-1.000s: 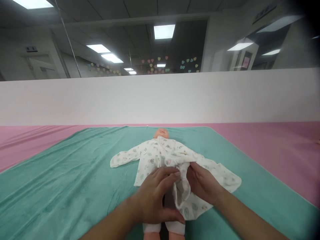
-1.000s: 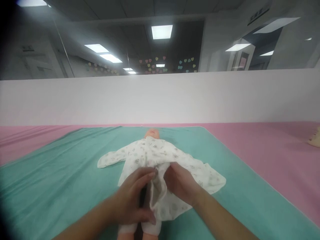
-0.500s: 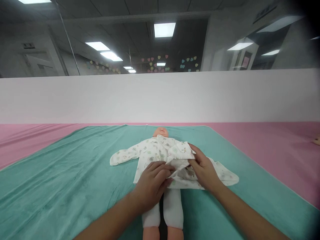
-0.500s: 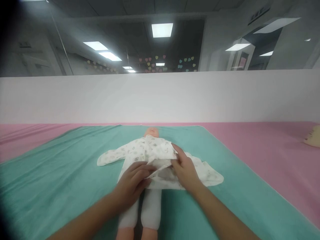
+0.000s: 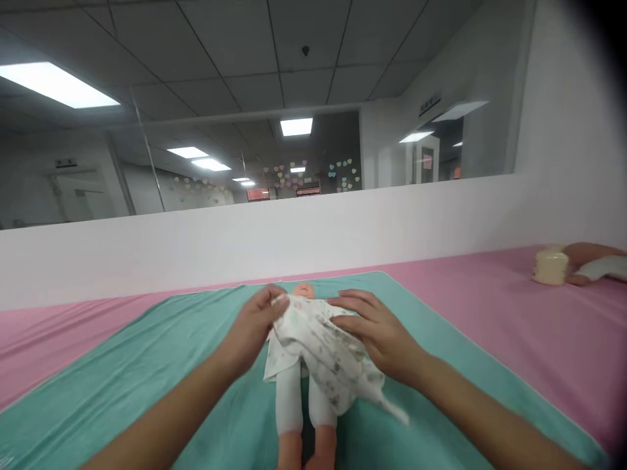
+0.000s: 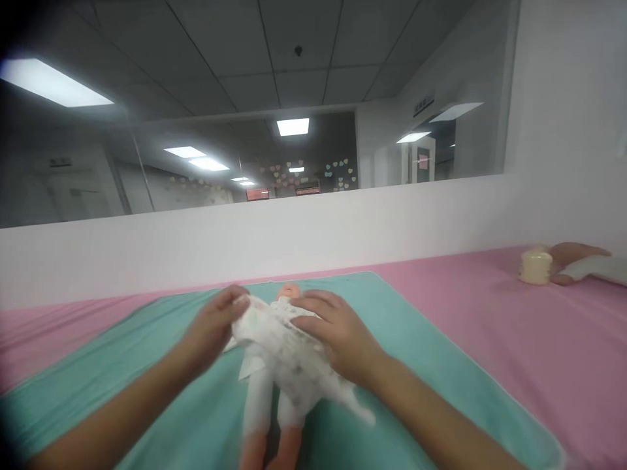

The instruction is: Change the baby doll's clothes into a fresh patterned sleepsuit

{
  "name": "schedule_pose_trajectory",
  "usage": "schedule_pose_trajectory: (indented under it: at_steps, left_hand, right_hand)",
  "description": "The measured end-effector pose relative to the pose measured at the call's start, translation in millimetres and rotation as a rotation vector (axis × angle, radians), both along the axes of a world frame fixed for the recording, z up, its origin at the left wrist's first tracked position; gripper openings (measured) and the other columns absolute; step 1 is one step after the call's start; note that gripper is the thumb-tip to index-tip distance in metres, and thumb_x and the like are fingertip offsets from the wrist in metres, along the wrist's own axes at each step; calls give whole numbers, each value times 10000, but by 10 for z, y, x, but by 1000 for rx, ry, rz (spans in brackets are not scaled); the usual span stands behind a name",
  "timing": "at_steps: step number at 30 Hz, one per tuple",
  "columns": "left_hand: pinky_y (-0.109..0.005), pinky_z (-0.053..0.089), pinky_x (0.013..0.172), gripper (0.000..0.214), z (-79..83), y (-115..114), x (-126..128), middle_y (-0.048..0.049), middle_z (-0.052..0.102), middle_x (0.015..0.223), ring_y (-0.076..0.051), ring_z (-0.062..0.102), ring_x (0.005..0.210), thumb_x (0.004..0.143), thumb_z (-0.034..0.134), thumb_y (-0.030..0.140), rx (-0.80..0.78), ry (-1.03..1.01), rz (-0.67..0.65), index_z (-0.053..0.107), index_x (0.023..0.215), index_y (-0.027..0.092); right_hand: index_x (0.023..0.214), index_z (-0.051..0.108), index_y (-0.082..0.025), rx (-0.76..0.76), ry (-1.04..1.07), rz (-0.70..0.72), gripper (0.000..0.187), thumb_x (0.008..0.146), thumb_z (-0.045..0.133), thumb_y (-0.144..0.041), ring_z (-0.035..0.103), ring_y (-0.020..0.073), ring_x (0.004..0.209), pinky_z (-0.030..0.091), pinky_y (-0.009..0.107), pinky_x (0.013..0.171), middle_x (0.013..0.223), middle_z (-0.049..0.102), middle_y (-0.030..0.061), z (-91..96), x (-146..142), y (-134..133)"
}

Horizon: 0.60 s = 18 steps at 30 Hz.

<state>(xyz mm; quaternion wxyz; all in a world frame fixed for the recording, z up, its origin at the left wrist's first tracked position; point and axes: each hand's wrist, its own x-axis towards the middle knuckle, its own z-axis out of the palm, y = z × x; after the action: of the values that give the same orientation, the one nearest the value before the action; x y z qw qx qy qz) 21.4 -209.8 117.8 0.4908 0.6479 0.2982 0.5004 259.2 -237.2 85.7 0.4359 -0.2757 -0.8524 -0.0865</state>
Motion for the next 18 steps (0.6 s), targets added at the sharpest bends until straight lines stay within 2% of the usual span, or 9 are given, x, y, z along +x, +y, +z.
schedule_pose_trajectory:
  at_steps: [2, 4, 6, 8, 11, 14, 16, 18]
  left_hand:
    - [-195, 401, 539, 222, 377, -215, -9, 29, 546, 680, -98, 508, 586, 768, 628, 360, 44, -89, 24, 498, 809, 185]
    - [-204, 426, 533, 214, 666, -446, 3, 36, 532, 673, -100, 521, 581, 767, 627, 352, 96, -132, 16, 485, 808, 197]
    - [-201, 430, 500, 204, 846, -678, 14, 45, 502, 648, -92, 509, 548, 783, 603, 357, 139, -173, -18, 468, 800, 204]
    - [-201, 434, 482, 191, 921, -874, 8, 46, 469, 621, -89, 500, 531, 796, 580, 359, 175, -205, -15, 463, 798, 207]
    - [-203, 433, 482, 193, 881, -1036, -41, 52, 434, 589, -75, 464, 498, 789, 589, 354, 173, -232, -18, 462, 776, 210]
    - [-186, 404, 436, 218, 723, -1031, -149, 58, 437, 576, -67, 430, 464, 771, 610, 368, 86, -231, -55, 454, 750, 217]
    - [-181, 388, 400, 223, 583, -976, -261, 55, 460, 586, -74, 434, 452, 763, 609, 384, 55, -197, -4, 459, 744, 220]
    - [-172, 361, 379, 215, 447, -921, -394, 50, 481, 588, -69, 422, 430, 760, 611, 383, 87, -87, 77, 483, 732, 213]
  right_hand:
    - [1100, 589, -285, -107, 15, 103, 441, 785, 404, -38, 472, 210, 1145, 379, 434, 991, 1153, 600, 7, 412, -32, -300]
    - [1050, 616, -280, -356, 158, 203, 456, 751, 384, -25, 573, 180, 995, 488, 347, 846, 1071, 629, 1, 727, -87, -554]
    - [1006, 627, -266, -509, 339, 318, 447, 714, 390, -24, 602, 172, 926, 518, 303, 745, 1025, 636, 6, 889, -168, -750]
    - [958, 635, -256, -597, 471, 407, 415, 685, 422, -26, 601, 177, 922, 519, 291, 714, 1011, 633, 14, 904, -259, -883]
    - [949, 628, -248, -808, 523, 528, 396, 674, 453, -22, 609, 157, 822, 501, 254, 631, 903, 643, 13, 774, -380, -987]
    - [943, 615, -213, -1064, 372, 598, 297, 724, 478, -67, 580, 125, 693, 454, 214, 568, 773, 622, 0, 618, -448, -1023]
    - [862, 628, -181, -1091, 189, 538, 139, 776, 521, -159, 549, 123, 698, 441, 218, 602, 761, 606, 6, 522, -454, -1008]
    - [760, 632, -165, -995, 78, 439, 118, 776, 590, -274, 521, 125, 691, 430, 223, 624, 731, 588, 5, 417, -426, -952]
